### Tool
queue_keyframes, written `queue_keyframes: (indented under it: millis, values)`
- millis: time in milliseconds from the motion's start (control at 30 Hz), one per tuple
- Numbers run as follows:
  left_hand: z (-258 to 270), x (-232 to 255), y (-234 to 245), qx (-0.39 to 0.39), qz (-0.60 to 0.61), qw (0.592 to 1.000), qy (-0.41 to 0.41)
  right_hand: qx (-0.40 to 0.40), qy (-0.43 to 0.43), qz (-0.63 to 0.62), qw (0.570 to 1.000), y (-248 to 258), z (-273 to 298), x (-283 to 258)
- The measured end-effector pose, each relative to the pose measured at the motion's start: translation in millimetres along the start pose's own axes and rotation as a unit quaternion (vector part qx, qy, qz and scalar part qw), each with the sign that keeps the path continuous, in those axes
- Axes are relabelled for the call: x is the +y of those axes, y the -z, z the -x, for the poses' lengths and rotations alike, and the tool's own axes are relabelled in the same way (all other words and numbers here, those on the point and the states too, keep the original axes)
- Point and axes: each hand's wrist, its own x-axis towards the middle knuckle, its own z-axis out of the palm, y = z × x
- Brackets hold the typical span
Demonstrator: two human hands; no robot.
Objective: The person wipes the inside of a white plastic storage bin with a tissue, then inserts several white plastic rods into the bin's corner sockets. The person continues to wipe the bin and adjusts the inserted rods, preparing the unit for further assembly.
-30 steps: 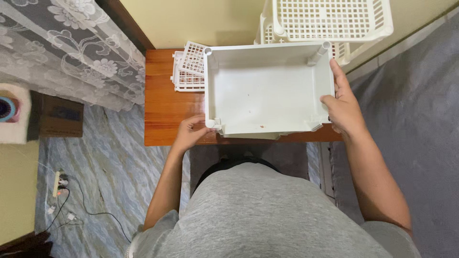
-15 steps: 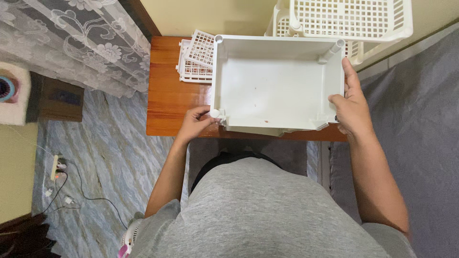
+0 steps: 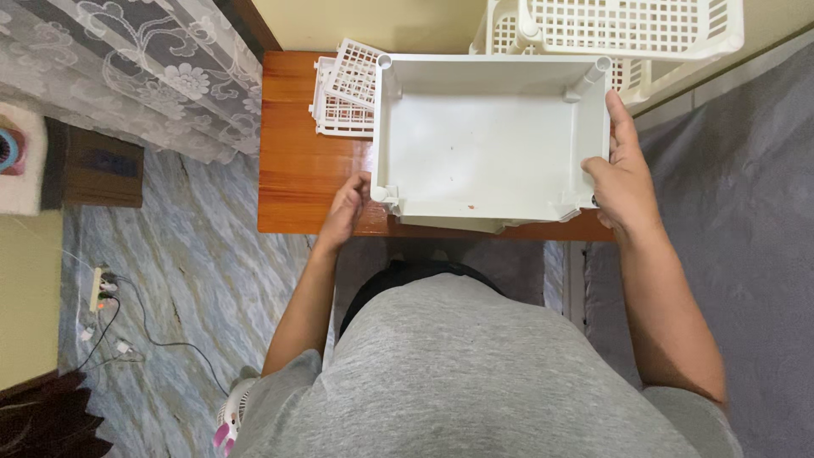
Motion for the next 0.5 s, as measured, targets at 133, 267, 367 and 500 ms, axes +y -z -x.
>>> queue_keyframes:
  millis: [133, 267, 367, 500]
  values:
    - [-8, -5, -21, -0.003, 0.079, 0.997, -0.017, -0.001, 0.02, 0.005, 1.0, 0, -1, 6]
    - [-11, 9, -43, 0.038, 0.079, 0.996, -0.029, -0.007, 0.028, -0.004, 1.0, 1, 1, 11]
    - [-17, 18, -51, 0.038, 0.08, 0.995, -0.042, -0.009, 0.037, -0.008, 0.999, 3, 3, 14]
    - [-17, 23, -54, 0.041, 0.051, 0.997, -0.042, -0.005, 0.031, -0.013, 0.999, 2, 3, 15]
